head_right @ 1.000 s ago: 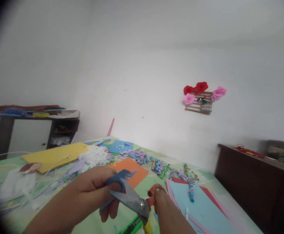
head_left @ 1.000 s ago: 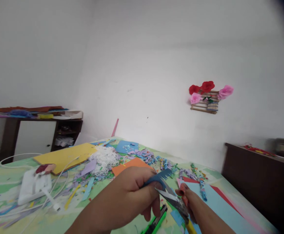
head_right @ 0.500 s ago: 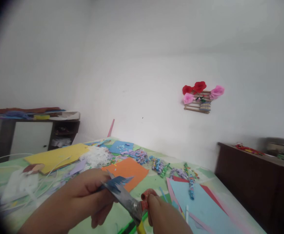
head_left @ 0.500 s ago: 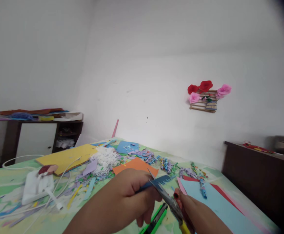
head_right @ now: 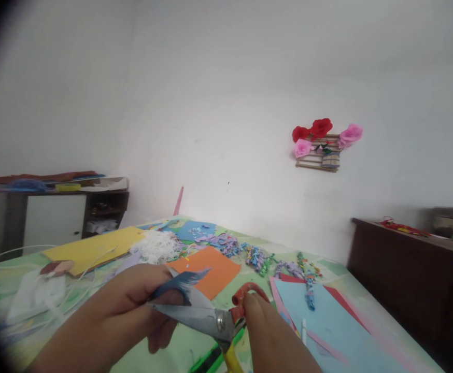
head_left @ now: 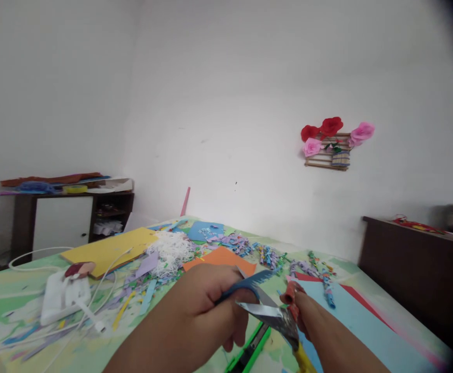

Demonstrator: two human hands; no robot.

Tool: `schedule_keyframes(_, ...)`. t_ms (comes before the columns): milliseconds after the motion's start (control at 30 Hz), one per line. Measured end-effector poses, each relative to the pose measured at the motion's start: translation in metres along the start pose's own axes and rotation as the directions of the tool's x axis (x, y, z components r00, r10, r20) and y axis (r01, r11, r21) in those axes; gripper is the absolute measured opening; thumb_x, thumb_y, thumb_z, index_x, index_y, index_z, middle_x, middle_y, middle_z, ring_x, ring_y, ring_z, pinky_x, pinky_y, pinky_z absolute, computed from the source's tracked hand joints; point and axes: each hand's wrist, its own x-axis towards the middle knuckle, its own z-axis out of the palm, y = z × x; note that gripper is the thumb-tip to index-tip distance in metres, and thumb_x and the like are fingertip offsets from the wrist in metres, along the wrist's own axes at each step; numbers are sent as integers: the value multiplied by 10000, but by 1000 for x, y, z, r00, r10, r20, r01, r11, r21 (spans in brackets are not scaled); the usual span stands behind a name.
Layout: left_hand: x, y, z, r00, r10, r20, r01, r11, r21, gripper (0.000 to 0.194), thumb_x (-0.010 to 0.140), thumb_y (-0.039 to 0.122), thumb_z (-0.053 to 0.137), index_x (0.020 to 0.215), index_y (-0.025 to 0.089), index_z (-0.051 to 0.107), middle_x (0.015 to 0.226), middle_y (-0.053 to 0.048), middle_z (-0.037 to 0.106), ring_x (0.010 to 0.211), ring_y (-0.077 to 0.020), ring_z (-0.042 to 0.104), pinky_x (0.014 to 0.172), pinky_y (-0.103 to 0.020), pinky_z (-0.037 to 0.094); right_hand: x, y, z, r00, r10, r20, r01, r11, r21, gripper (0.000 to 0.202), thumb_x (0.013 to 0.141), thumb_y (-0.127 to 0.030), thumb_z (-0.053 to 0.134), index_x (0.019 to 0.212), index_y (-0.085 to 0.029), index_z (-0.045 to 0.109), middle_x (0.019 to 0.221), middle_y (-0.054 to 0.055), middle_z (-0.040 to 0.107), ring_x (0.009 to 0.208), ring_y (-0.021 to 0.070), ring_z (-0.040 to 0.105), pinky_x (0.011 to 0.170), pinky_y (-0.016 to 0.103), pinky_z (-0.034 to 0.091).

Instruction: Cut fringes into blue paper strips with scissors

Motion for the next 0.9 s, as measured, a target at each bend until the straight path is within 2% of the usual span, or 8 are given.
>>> schedule_keyframes(67,0,-2,1,998,41,-43,-38,997,67,285,805,159,413,540,166,517,535,46,535,538,-72,512,531,-151,377,-1,5,2,999,-43,-27,42,998,-47,573,602,-277,608,1137,-166,434,1144,151,544,1047,325,504,802,360,451)
schedule_keyframes(200,0,-4,5,999,33,25,-35,998,57,264,775,73,413,556,167,527,544,65,528,543,-51,524,527,-117,376,-3,9,6,994,-96,-53,91,991,-94,605,609,-250,599,1176,-158,408,1152,150,551,1058,329,501,807,369,462)
schedule_keyframes(400,0,-8,6,997,71,4,-71,996,48,263,736,19,423,551,173,528,564,75,537,553,-43,529,534,-106,373,-3,2,7,999,-44,-30,42,998,-45,560,571,-221,624,1103,-197,450,1089,117,597,998,324,548,755,335,491)
schedule_keyframes(533,-1,-11,4,997,78,13,-78,995,54,281,751,38,409,526,169,514,544,69,523,546,-48,520,533,-116,367,-2,3,7,1000,-29,8,30,996,-80,554,562,-187,628,1081,-181,434,1082,153,589,981,327,557,692,320,508)
schedule_keyframes(667,-1,-8,4,996,84,32,-83,996,-9,280,752,51,399,514,160,499,530,58,501,520,-50,500,508,-116,364,-1,3,9,999,-49,18,50,996,-78,513,575,-176,608,1055,-177,428,1051,155,598,965,321,565,689,320,500)
schedule_keyframes(800,0,-1,2,996,9,94,2,994,-109,255,751,108,410,507,158,466,493,42,477,456,-60,462,466,-137,376,1,2,12,998,-61,-10,60,997,-42,497,561,-148,591,1029,-192,430,983,112,622,925,306,584,647,300,498)
schedule_keyframes(900,2,1,1,987,-67,144,94,977,-190,254,775,235,434,530,166,450,459,32,468,425,-72,446,425,-150,376,2,0,13,996,-57,-68,55,998,-33,492,543,-143,593,1008,-208,446,940,85,639,849,287,614,619,285,494)
